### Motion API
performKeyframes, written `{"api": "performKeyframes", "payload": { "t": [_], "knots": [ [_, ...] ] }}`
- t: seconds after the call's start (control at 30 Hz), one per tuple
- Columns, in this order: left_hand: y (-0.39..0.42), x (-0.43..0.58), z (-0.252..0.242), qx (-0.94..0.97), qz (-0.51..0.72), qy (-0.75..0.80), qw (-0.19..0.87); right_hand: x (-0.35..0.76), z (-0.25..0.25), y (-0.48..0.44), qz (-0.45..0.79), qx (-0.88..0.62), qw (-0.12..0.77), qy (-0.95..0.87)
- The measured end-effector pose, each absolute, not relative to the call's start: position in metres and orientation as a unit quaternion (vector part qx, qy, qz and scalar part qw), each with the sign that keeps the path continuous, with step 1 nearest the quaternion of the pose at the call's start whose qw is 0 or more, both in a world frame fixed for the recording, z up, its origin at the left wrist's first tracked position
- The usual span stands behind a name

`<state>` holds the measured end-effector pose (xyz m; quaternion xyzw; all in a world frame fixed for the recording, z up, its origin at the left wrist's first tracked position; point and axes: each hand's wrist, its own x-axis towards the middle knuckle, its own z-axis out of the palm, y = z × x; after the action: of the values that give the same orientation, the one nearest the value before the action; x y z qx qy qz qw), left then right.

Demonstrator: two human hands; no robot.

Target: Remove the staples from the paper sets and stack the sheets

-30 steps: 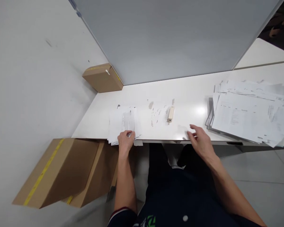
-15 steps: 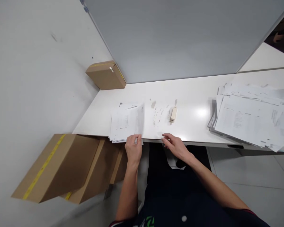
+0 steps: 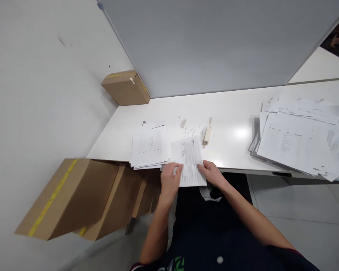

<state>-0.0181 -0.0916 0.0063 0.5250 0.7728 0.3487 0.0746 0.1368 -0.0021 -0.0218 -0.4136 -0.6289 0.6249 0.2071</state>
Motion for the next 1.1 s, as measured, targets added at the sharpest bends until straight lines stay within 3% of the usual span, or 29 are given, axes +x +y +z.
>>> {"api": "performKeyframes", "payload": {
  "t": [0.13,0.57,0.73,0.93,1.1],
  "knots": [
    [-0.079,-0.069,-0.003,0.44,0.267,0.856,-0.049,0.151,-0.022,-0.007,0.638,-0.43,0.202,-0.605],
    [-0.076,-0.091,-0.002,0.438,0.162,0.884,-0.006,0.164,-0.03,-0.013,0.646,-0.433,0.211,-0.592],
    [-0.076,-0.099,0.009,0.446,0.183,0.875,0.031,0.163,-0.03,-0.013,0.64,-0.431,0.214,-0.599],
    [-0.085,-0.088,0.037,0.396,0.306,0.863,0.064,0.161,-0.021,-0.013,0.656,-0.426,0.228,-0.58],
    [-0.092,-0.037,0.045,0.576,0.278,0.765,0.078,0.157,-0.019,-0.013,0.65,-0.432,0.237,-0.579]
  ]
}}
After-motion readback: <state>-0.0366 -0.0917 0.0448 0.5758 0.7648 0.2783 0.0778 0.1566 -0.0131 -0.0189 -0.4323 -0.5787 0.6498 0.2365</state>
